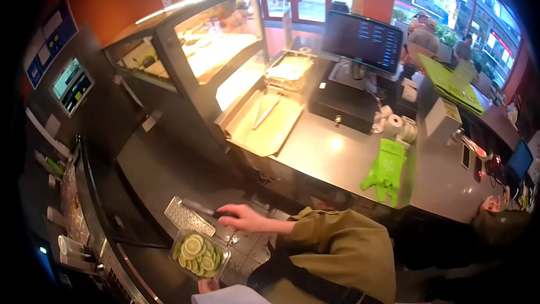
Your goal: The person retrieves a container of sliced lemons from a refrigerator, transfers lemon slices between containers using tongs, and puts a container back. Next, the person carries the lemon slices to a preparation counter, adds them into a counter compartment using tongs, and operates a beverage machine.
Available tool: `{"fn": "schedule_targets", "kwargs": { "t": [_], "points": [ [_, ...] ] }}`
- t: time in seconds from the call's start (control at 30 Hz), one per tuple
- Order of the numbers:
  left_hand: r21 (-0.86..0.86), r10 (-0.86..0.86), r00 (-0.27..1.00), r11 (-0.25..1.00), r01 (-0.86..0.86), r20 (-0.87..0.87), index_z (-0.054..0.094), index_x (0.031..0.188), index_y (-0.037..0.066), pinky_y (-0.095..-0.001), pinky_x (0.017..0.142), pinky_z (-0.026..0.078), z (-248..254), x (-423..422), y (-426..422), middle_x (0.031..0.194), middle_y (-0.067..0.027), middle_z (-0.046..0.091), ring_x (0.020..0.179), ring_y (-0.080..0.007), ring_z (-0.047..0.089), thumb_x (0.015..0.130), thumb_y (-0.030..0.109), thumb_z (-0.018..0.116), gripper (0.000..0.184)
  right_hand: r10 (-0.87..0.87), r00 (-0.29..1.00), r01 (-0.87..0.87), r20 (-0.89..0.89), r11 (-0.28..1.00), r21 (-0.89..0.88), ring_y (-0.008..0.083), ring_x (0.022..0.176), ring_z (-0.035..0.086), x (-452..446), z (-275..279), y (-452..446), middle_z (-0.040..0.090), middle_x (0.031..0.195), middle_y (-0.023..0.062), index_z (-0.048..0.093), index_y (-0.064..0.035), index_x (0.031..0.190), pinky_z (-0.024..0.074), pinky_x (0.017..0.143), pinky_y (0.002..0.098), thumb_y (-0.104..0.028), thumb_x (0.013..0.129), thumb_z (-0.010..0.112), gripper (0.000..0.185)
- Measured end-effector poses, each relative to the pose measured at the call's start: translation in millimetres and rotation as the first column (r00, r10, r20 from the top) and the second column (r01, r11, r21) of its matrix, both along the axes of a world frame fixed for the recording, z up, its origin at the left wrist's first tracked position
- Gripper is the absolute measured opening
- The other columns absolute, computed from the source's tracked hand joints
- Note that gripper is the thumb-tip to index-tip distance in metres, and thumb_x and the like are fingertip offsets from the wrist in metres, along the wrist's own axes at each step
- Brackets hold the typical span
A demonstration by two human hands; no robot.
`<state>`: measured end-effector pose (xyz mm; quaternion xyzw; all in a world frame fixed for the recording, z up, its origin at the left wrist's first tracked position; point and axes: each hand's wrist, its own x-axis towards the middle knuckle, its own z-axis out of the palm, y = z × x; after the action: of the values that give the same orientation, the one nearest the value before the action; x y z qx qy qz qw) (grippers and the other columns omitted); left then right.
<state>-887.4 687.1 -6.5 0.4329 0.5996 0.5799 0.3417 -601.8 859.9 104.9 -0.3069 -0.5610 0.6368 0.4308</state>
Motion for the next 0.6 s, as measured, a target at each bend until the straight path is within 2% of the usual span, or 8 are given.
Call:
{"fn": "schedule_targets", "kwargs": {
  "t": [0.03, 0.1, 0.13, 0.2, 0.23, 0.47, 0.53, 0.6],
  "points": [
    [0.015, -0.029, 0.998, 0.999, 0.029, 0.052, 0.044, 0.072, 0.003, -0.0419, 0.075, 0.048, 4, -13, 23, 0.075, -0.0063, 0.047, 0.072, -0.0172, 0.051, 0.073, 0.002, 0.046, 0.002, -0.037, 0.999, 0.038, 0.014, 0.993, -0.109, 0.0052, 0.057, 0.050, -6, -4, 17, 0.059, 0.080, 0.0028, 0.048, -0.0015, 0.112, 0.0419, 0.050, 0.0198, -0.022, 0.084, 0.053, 0.035],
    [-0.184, 0.178, 0.796, 0.979, -0.086, 0.579, 0.049, 0.082, 0.001, -0.0377, 0.073, 0.047, 63, 3, 77, 0.087, -0.0110, 0.057, 0.076, -0.0218, 0.057, 0.074, -0.001, 0.043, 0.010, -0.139, 0.990, 0.142, 0.026, 0.970, -0.200, 0.0062, 0.054, 0.049, -12, -30, 54, 0.060, 0.078, 0.0034, 0.050, -0.0020, 0.109, 0.0400, 0.047, 0.0199, -0.021, 0.084, 0.052, 0.032],
    [-0.238, 0.215, 0.780, 0.967, -0.087, 0.588, 0.049, 0.082, 0.001, -0.0370, 0.072, 0.047, 65, -4, 100, 0.087, -0.0113, 0.057, 0.077, -0.0221, 0.057, 0.075, -0.001, 0.044, 0.009, -0.197, 0.971, 0.228, 0.134, 0.931, -0.286, 0.0066, 0.052, 0.048, -12, -15, 68, 0.059, 0.074, 0.0038, 0.051, -0.0018, 0.106, 0.0386, 0.045, 0.0197, -0.022, 0.085, 0.050, 0.029],
    [-0.303, 0.309, 0.738, 0.941, -0.147, 0.600, 0.050, 0.078, 0.002, -0.0353, 0.071, 0.047, 62, -16, 142, 0.082, -0.0109, 0.057, 0.074, -0.0217, 0.056, 0.076, 0.000, 0.046, 0.004, -0.270, 0.959, 0.283, 0.086, 0.905, -0.319, 0.0068, 0.048, 0.046, -19, -54, 114, 0.057, 0.067, 0.0041, 0.054, -0.0035, 0.086, 0.0370, 0.043, 0.0198, -0.022, 0.085, 0.049, 0.019],
    [-0.342, 0.358, 0.711, 0.923, -0.173, 0.605, 0.049, 0.075, 0.003, -0.0363, 0.072, 0.048, 50, -28, 157, 0.078, -0.0095, 0.056, 0.073, -0.0216, 0.056, 0.075, 0.000, 0.048, 0.003, -0.264, 0.952, 0.302, 0.153, 0.891, -0.339, 0.0068, 0.047, 0.047, -17, -54, 132, 0.058, 0.069, 0.0050, 0.053, -0.0008, 0.094, 0.0364, 0.039, 0.0193, -0.021, 0.085, 0.049, 0.023],
    [-0.370, 0.561, 0.576, 0.827, -0.422, 0.595, 0.051, 0.081, 0.002, -0.0341, 0.065, 0.051, 58, -32, 222, 0.079, -0.0090, 0.058, 0.068, -0.0204, 0.059, 0.075, 0.000, 0.049, 0.006, -0.349, 0.937, 0.340, 0.022, 0.897, -0.281, 0.0068, 0.040, 0.044, -58, -63, 288, 0.053, 0.061, 0.0028, 0.052, -0.0050, 0.079, 0.0330, 0.035, 0.0192, -0.028, 0.087, 0.046, 0.025],
    [-0.394, 0.663, 0.502, 0.741, -0.543, 0.555, 0.053, 0.089, 0.000, -0.0340, 0.066, 0.052, 75, -21, 240, 0.083, -0.0103, 0.060, 0.073, -0.0213, 0.060, 0.075, 0.000, 0.049, 0.014, -0.098, 0.995, 0.102, 0.029, 0.969, -0.226, 0.0054, 0.041, 0.042, -89, -70, 335, 0.052, 0.061, 0.0021, 0.052, -0.0041, 0.080, 0.0317, 0.036, 0.0182, -0.028, 0.087, 0.047, 0.026],
    [-0.358, 0.655, 0.350, 0.697, -0.621, 0.669, 0.053, 0.090, -0.001, -0.0296, 0.062, 0.051, 90, -140, 282, 0.083, -0.0092, 0.060, 0.072, -0.0207, 0.061, 0.075, -0.001, 0.048, 0.016, 0.137, 0.984, -0.121, 0.111, 0.983, -0.141, 0.0054, 0.042, 0.043, -259, -5, 418, 0.052, 0.062, 0.0023, 0.053, -0.0021, 0.085, 0.0320, 0.037, 0.0178, -0.025, 0.087, 0.048, 0.024]
  ]
}}
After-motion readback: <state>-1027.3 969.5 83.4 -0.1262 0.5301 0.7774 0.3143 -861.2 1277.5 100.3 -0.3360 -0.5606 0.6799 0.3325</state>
